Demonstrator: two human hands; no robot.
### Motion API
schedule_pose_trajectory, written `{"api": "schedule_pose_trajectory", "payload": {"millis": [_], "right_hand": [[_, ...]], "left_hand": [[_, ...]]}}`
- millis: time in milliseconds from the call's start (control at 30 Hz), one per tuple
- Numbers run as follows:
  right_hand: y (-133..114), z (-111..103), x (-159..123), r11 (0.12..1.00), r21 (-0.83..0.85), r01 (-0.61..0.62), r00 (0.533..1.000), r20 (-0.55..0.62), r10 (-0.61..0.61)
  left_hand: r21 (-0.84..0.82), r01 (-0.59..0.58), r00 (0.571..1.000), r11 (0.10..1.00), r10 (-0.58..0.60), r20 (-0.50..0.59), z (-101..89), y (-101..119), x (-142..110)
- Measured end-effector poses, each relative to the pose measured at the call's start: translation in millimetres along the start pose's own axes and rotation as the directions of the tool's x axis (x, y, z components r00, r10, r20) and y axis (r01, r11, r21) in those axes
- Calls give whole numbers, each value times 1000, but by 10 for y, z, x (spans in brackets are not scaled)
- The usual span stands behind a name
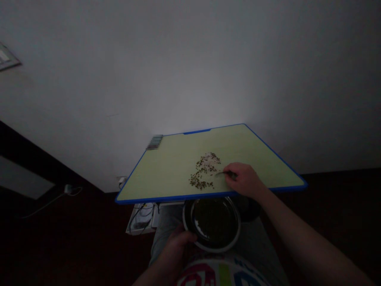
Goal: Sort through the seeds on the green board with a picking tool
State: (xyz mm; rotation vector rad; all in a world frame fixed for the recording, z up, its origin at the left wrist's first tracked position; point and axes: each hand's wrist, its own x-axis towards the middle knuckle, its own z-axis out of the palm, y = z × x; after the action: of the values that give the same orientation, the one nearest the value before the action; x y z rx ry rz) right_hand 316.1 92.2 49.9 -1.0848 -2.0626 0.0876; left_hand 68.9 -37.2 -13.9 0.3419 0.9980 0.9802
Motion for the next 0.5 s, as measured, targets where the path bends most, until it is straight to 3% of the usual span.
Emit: {"api": "schedule_pose_trajectory", "payload": {"millis": [233, 500], "right_hand": [[2, -14, -33, 995, 63, 74, 996, 35, -76], [-7, 5, 17, 994, 82, 79, 990, 115, -88]], "left_hand": [[-22, -7, 999, 1000, 8, 37, 30, 5, -12], [-6, 2, 1000, 1000, -2, 18, -32, -13, 25]]}}
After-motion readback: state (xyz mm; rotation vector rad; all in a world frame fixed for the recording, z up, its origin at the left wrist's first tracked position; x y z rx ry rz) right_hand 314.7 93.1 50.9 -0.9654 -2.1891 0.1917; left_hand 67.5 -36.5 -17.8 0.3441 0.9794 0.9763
